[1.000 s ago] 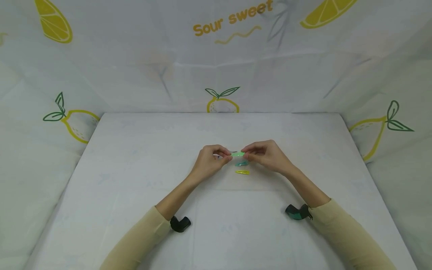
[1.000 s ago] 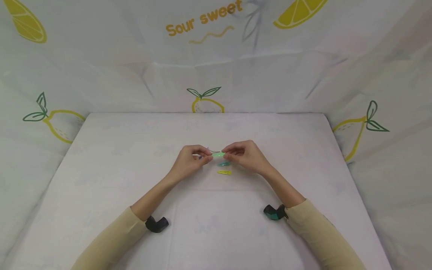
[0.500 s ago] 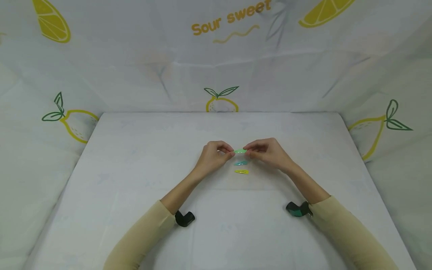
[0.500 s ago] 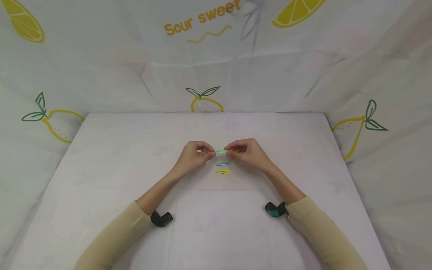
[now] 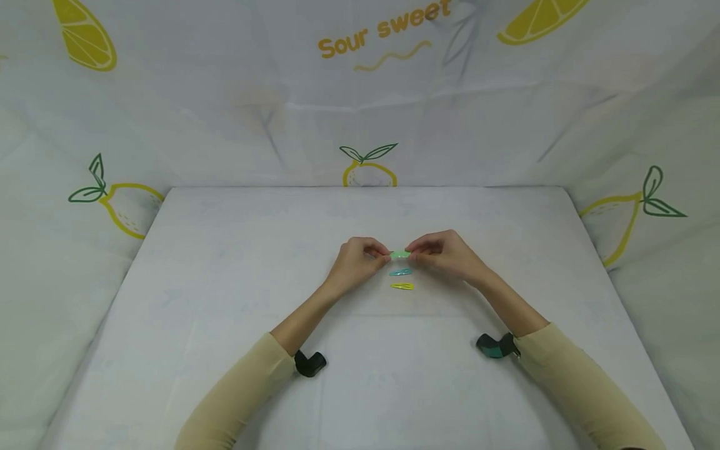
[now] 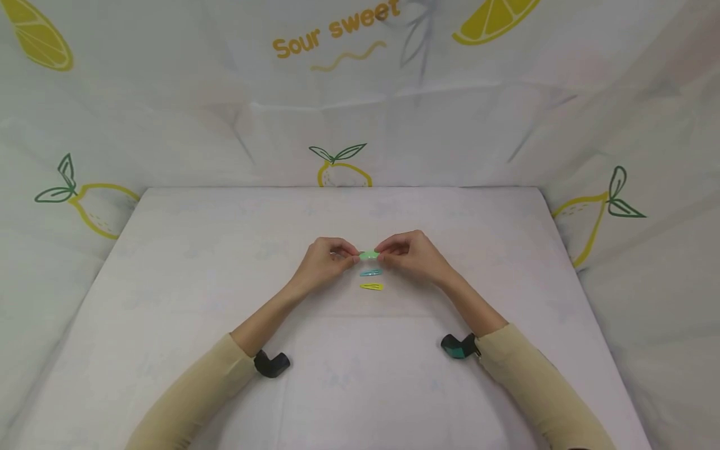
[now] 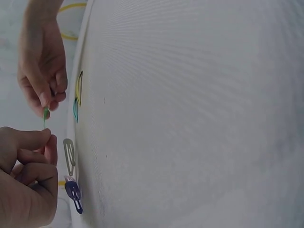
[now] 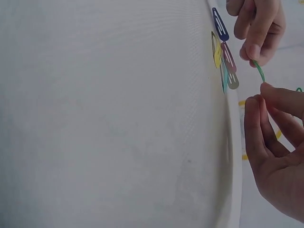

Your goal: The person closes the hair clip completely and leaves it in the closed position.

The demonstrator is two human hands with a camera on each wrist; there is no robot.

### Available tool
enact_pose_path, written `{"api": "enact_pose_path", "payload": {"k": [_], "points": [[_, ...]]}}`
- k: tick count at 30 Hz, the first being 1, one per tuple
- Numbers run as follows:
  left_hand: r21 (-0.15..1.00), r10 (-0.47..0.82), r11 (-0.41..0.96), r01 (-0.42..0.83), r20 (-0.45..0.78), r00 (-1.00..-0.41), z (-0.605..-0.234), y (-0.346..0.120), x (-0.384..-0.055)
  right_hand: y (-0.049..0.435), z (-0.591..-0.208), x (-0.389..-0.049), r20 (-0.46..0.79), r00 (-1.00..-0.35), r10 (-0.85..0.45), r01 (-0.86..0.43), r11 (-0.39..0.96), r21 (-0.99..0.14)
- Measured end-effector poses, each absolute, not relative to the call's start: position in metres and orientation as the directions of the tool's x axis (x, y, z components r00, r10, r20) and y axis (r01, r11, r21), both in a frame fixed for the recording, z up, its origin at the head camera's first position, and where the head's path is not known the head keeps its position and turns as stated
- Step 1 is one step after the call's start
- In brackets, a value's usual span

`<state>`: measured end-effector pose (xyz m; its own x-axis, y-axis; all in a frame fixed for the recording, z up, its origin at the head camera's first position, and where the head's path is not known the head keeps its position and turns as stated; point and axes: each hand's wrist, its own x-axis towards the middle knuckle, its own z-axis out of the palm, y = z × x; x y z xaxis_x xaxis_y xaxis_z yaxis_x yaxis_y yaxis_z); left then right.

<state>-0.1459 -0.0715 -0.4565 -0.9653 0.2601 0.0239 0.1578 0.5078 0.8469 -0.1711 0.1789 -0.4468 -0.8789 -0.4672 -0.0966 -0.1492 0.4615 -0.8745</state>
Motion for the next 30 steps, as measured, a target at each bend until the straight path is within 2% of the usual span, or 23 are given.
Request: {"api": "enact_pose_path", "payload": {"k": [12,30], "points": [[0.839,0.292,0.531,0.118,-0.050,-0.955,-0.461,-0.071,-0.145,0.178,-0.450,-0.176,-0.189,-0.845,-0.500,-0.158,0.572,-0.805],[0.819,0.299,0.563,0.108,-0.081,-0.951,-0.462,-0.070,-0.149,0.173,-0.446,-0.183,-0.247,-0.831,-0.499,-0.125,0.600,-0.790]]}}
